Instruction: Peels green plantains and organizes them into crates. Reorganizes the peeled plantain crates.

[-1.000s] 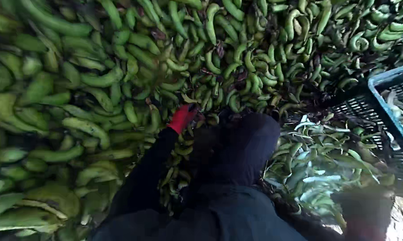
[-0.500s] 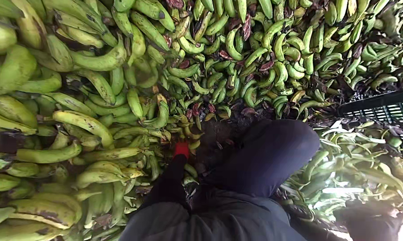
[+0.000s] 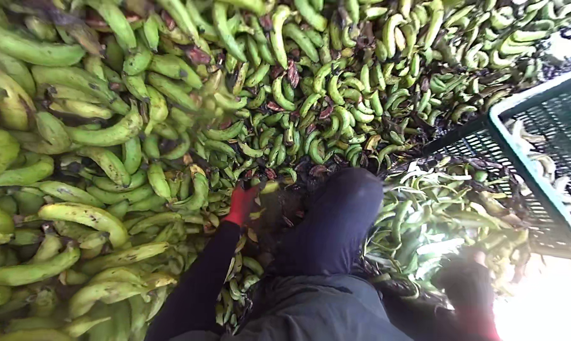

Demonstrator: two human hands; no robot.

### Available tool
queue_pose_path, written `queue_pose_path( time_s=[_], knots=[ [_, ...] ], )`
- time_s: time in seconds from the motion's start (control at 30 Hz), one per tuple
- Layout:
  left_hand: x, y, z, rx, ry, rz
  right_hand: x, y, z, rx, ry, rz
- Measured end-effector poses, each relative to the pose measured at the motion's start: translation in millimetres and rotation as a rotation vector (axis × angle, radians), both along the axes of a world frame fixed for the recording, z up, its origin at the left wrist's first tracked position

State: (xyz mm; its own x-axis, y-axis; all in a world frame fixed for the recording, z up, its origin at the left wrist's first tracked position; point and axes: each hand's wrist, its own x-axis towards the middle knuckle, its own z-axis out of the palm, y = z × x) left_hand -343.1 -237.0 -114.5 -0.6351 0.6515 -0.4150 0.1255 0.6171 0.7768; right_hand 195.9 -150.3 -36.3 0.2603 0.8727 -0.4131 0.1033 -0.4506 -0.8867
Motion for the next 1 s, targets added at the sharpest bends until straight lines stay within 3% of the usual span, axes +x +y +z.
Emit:
queue_pose_path(
  time_s=[0.17,0.23,0.27,0.33,0.47,0.53,0.63,0.7,0.8,0.83,0.93,1.0],
  knots=[
    [61.8,119.1,128.4,0.646,-0.104,-0.059,-33.0,10.2,30.2,0.153,-0.016,0.200],
    [104.7,169.3,174.7,0.933,-0.277,-0.132,-38.2,14.1,33.8,0.250,-0.040,0.276],
    [132.2,189.1,194.4,0.997,-0.399,-0.189,-40.6,16.0,36.4,0.309,-0.075,0.319],
    [192.5,216.5,215.4,0.931,-0.572,-0.238,-46.6,19.3,46.1,0.395,-0.155,0.360],
    [303.8,215.7,189.7,0.623,-0.507,-0.392,-41.3,23.9,54.3,0.418,-0.173,0.322],
    [336.2,192.8,175.0,0.520,-0.449,-0.544,-32.0,20.6,48.4,0.424,-0.137,0.274],
    [370.9,175.9,163.1,0.468,-0.382,-0.606,-20.9,9.3,38.3,0.413,-0.096,0.189],
    [381.7,167.7,157.6,0.456,-0.485,-0.633,-19.7,0.2,27.7,0.342,-0.098,0.147],
    [386.9,164.5,156.5,0.462,-0.926,-0.672,-17.6,-17.1,-10.3,0.067,-0.120,0.184],
    [384.0,167.5,156.9,0.441,-0.971,-0.706,-19.0,-22.8,-22.8,0.031,-0.082,0.135],
    [366.5,188.6,143.5,0.325,-0.754,-0.866,-6.8,-22.8,-13.4,0.168,-0.036,0.011],
    [357.0,188.0,131.5,0.227,-0.659,-0.903,5.2,-18.2,7.8,0.197,-0.211,0.144]
  ],
)
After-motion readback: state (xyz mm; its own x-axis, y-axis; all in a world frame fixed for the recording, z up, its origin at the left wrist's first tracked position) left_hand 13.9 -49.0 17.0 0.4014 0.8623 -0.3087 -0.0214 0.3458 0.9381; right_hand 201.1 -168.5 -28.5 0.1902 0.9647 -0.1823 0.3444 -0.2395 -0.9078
